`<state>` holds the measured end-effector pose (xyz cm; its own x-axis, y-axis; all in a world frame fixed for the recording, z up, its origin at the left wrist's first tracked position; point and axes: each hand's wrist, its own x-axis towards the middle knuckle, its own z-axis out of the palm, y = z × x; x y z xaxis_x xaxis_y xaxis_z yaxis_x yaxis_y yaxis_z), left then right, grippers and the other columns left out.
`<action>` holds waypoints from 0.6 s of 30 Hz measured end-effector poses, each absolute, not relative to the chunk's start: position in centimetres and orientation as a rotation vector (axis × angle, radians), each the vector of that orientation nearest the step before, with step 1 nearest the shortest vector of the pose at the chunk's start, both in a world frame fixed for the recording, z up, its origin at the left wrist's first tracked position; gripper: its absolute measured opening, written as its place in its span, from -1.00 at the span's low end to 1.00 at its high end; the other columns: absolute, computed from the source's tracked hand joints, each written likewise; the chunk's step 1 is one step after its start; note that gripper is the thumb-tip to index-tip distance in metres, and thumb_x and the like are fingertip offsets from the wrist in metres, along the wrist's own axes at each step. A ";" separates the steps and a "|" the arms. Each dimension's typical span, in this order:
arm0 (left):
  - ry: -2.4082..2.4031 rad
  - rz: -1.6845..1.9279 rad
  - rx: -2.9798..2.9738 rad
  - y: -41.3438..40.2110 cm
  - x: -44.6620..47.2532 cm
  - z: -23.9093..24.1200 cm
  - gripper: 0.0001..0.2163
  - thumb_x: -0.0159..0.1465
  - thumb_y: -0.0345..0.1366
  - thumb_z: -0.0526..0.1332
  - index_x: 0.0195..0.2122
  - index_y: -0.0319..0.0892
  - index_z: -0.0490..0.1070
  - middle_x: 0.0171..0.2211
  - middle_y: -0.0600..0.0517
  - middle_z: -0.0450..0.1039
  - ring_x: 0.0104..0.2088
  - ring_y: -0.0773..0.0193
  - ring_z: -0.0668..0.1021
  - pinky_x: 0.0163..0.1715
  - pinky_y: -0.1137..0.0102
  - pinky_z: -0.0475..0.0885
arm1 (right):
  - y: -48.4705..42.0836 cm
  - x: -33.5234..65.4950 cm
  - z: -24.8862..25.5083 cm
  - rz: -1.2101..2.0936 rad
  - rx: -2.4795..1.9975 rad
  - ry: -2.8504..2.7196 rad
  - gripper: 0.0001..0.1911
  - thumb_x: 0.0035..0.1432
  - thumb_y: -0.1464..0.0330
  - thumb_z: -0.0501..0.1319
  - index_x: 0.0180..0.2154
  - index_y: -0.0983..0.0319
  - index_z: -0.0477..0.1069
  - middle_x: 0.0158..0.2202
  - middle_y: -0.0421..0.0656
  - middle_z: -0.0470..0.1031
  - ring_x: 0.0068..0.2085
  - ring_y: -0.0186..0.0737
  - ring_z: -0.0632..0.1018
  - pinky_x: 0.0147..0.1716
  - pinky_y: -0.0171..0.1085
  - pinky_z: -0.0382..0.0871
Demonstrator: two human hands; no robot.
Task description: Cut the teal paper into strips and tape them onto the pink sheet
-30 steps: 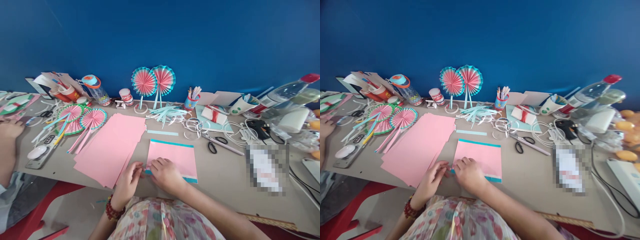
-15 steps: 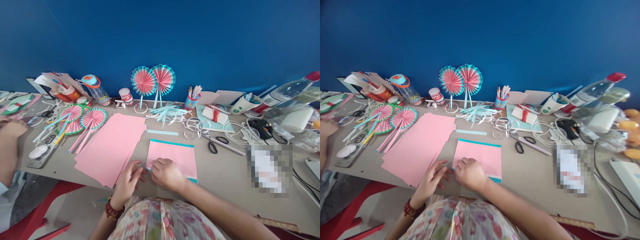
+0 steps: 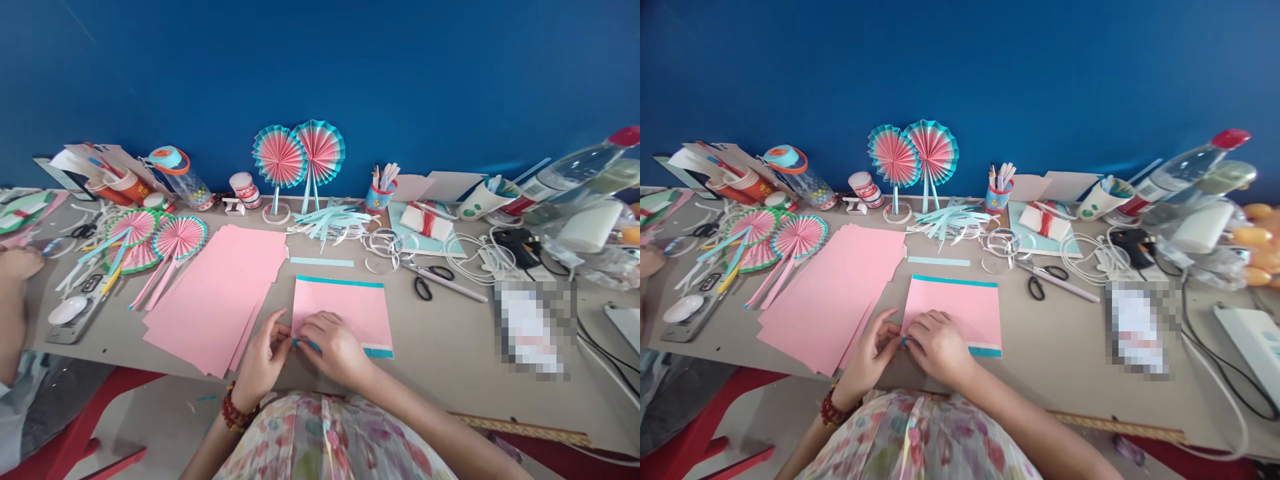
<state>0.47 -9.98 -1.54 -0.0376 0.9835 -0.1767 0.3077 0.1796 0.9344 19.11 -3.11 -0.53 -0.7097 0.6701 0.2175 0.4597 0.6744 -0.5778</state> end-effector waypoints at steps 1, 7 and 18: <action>1.511 0.916 1.289 -10.1 0.5 -1.6 -0.56 0.39 -0.21 0.09 0.27 -0.11 0.11 -0.24 -0.02 0.47 -0.26 0.24 0.58 -0.38 0.40 0.54 | -3.2 19.0 -0.4 0.689 -0.892 -2.479 -0.93 0.29 0.37 0.19 -0.24 0.21 0.43 -0.21 -0.13 0.52 -0.16 -0.17 0.45 -0.15 -0.21 0.28; 1.506 0.932 1.275 -10.3 0.6 -1.6 -0.52 0.38 -0.23 0.11 0.30 -0.10 0.12 -0.24 -0.03 0.48 -0.24 0.21 0.58 -0.28 0.34 0.55 | -3.4 18.5 -0.2 0.570 -0.931 -2.544 -0.90 0.29 0.38 0.18 -0.30 0.22 0.42 -0.26 -0.12 0.51 -0.21 -0.16 0.44 -0.20 -0.20 0.24; 1.535 0.909 1.288 -10.4 0.8 -1.6 -0.49 0.38 -0.23 0.10 0.34 -0.09 0.10 -0.24 -0.03 0.50 -0.23 0.20 0.59 -0.27 0.34 0.55 | -3.4 18.2 -0.5 0.573 -0.971 -2.563 -0.90 0.26 0.43 0.17 -0.34 0.23 0.41 -0.32 -0.13 0.51 -0.25 -0.18 0.46 -0.21 -0.22 0.23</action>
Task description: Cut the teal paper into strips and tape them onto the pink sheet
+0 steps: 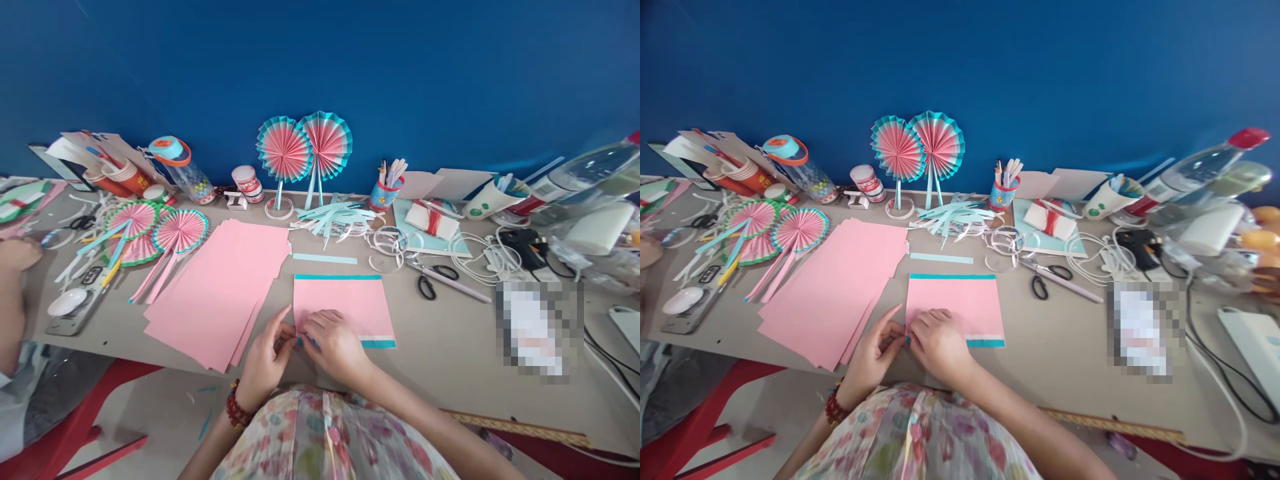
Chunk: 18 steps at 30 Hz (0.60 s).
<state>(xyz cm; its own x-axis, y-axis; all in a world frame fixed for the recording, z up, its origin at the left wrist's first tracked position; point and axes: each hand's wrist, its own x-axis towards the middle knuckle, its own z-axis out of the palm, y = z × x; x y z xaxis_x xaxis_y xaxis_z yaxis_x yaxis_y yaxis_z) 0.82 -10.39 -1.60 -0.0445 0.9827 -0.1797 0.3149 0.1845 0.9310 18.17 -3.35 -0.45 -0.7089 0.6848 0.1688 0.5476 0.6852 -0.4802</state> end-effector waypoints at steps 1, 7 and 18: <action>1.531 0.910 1.290 -10.4 0.8 -1.6 -0.49 0.38 -0.22 0.10 0.34 -0.09 0.10 -0.25 -0.03 0.50 -0.23 0.20 0.60 -0.27 0.34 0.55 | -3.4 18.2 -0.4 0.580 -0.968 -2.561 -0.90 0.26 0.42 0.17 -0.34 0.23 0.42 -0.32 -0.13 0.51 -0.25 -0.18 0.46 -0.20 -0.22 0.23; 1.522 0.910 1.285 -10.4 0.8 -1.7 -0.50 0.38 -0.24 0.09 0.34 -0.11 0.10 -0.24 -0.03 0.50 -0.24 0.21 0.59 -0.26 0.34 0.54 | -3.4 18.2 -0.5 0.581 -0.958 -2.549 -0.92 0.24 0.41 0.18 -0.34 0.22 0.42 -0.32 -0.13 0.52 -0.25 -0.17 0.47 -0.20 -0.21 0.22; 1.518 0.921 1.288 -10.3 0.7 -2.0 -0.51 0.38 -0.25 0.10 0.32 -0.09 0.12 -0.23 -0.02 0.49 -0.23 0.24 0.59 -0.26 0.36 0.54 | -3.3 18.3 -0.5 0.622 -0.947 -2.540 -0.93 0.24 0.43 0.18 -0.32 0.22 0.42 -0.29 -0.14 0.53 -0.24 -0.18 0.47 -0.19 -0.21 0.22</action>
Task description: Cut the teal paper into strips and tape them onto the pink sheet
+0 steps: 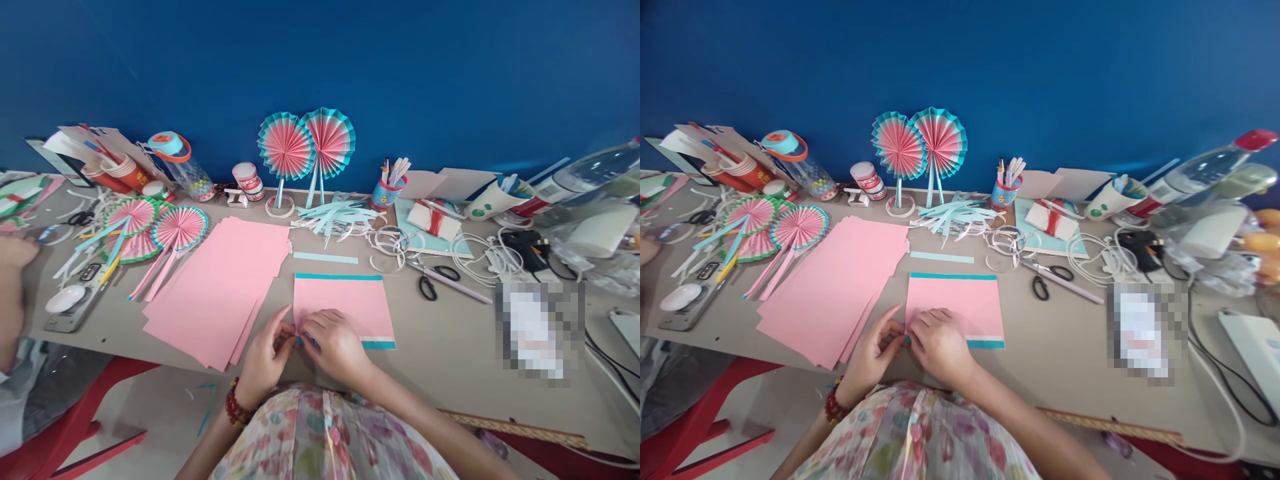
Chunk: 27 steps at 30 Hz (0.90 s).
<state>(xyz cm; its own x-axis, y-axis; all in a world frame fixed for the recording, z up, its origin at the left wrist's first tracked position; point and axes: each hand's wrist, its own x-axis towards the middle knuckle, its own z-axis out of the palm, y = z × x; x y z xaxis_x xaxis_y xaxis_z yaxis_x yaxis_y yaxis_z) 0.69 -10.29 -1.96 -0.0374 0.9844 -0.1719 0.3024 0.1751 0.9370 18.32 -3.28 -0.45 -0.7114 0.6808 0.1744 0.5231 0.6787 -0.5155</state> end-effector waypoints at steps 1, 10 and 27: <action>1.517 0.921 1.291 -10.3 0.7 -2.0 -0.52 0.38 -0.26 0.10 0.32 -0.08 0.12 -0.23 -0.01 0.49 -0.23 0.24 0.58 -0.25 0.36 0.54 | -3.3 18.3 -0.5 0.616 -0.944 -2.541 -0.93 0.24 0.44 0.19 -0.32 0.22 0.42 -0.30 -0.14 0.53 -0.24 -0.18 0.47 -0.19 -0.21 0.22; 1.523 0.915 1.289 -10.3 0.8 -1.8 -0.52 0.36 -0.27 0.11 0.30 -0.07 0.14 -0.24 0.00 0.49 -0.26 0.24 0.57 -0.28 0.38 0.52 | -3.4 18.3 -1.1 0.601 -0.933 -2.520 -0.93 0.23 0.44 0.18 -0.33 0.21 0.42 -0.32 -0.15 0.53 -0.25 -0.19 0.47 -0.19 -0.21 0.22; 1.512 0.911 1.268 -10.3 0.5 -2.5 -0.53 0.36 -0.26 0.12 0.29 -0.09 0.16 -0.26 0.00 0.47 -0.27 0.24 0.58 -0.30 0.38 0.53 | -2.8 18.3 -1.1 0.797 -1.036 -2.378 -0.91 0.18 0.49 0.19 -0.36 0.21 0.37 -0.35 -0.16 0.52 -0.28 -0.21 0.49 -0.22 -0.24 0.28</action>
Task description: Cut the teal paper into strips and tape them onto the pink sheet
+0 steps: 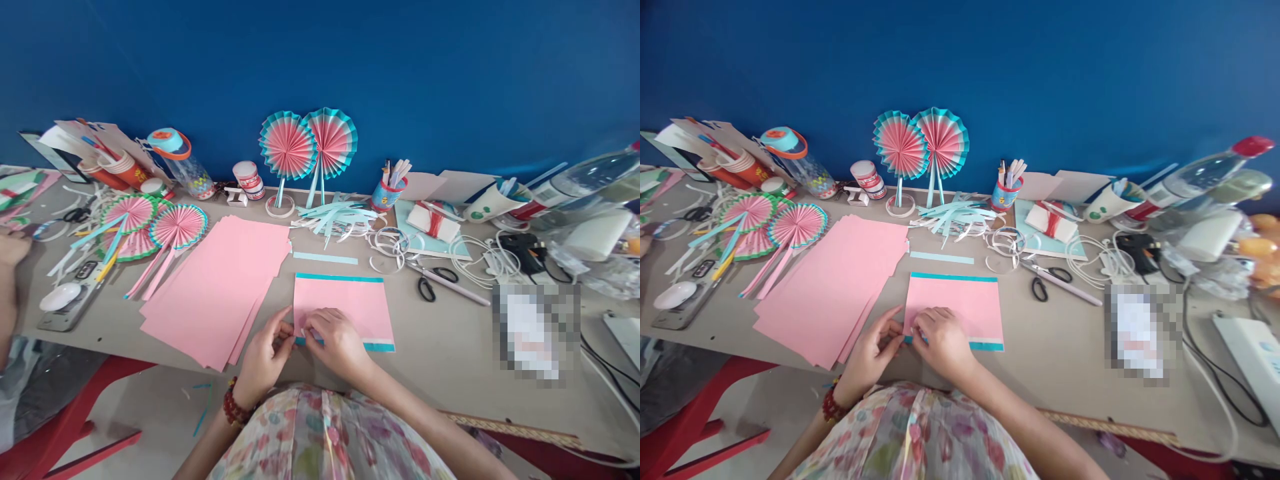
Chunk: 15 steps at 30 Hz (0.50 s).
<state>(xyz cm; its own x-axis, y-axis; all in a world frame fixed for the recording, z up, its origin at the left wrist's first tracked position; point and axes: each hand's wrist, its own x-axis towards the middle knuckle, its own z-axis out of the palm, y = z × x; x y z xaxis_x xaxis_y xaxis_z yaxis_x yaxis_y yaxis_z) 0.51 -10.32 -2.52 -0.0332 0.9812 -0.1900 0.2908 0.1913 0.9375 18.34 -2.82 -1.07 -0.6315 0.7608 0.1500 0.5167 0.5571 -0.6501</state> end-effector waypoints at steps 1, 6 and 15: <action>1.511 0.911 1.261 -10.3 0.5 -2.5 -0.53 0.36 -0.25 0.11 0.29 -0.09 0.17 -0.26 0.00 0.47 -0.27 0.23 0.58 -0.31 0.38 0.53 | -2.7 18.4 -1.0 0.806 -1.031 -2.359 -0.90 0.17 0.50 0.18 -0.37 0.20 0.36 -0.36 -0.16 0.52 -0.29 -0.21 0.49 -0.22 -0.25 0.29; 1.502 0.918 1.215 -10.4 0.3 -2.1 -0.55 0.37 -0.21 0.11 0.27 -0.11 0.17 -0.29 0.02 0.42 -0.32 0.25 0.57 -0.38 0.39 0.55 | -1.6 20.3 -0.4 0.828 -1.121 -2.202 -0.88 0.12 0.50 0.12 -0.39 0.17 0.34 -0.36 -0.18 0.52 -0.29 -0.23 0.52 -0.26 -0.29 0.35; 1.510 0.896 1.098 -10.3 -0.3 -2.6 -0.53 0.33 -0.11 0.17 0.23 -0.10 0.23 -0.29 0.03 0.43 -0.32 0.22 0.58 -0.36 0.36 0.59 | 1.4 35.3 0.9 0.383 -1.768 -1.801 -0.81 0.15 0.22 0.11 -0.36 0.16 0.42 -0.36 -0.11 0.54 -0.37 -0.14 0.55 -0.44 -0.23 0.37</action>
<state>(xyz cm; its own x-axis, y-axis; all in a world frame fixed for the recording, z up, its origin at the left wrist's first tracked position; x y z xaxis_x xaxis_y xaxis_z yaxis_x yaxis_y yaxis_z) -0.30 -10.29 -2.61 -0.0632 0.9516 -0.3009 0.1921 0.3075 0.9320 35.27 1.42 0.93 0.0471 0.9783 0.2016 0.8116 0.0801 -0.5787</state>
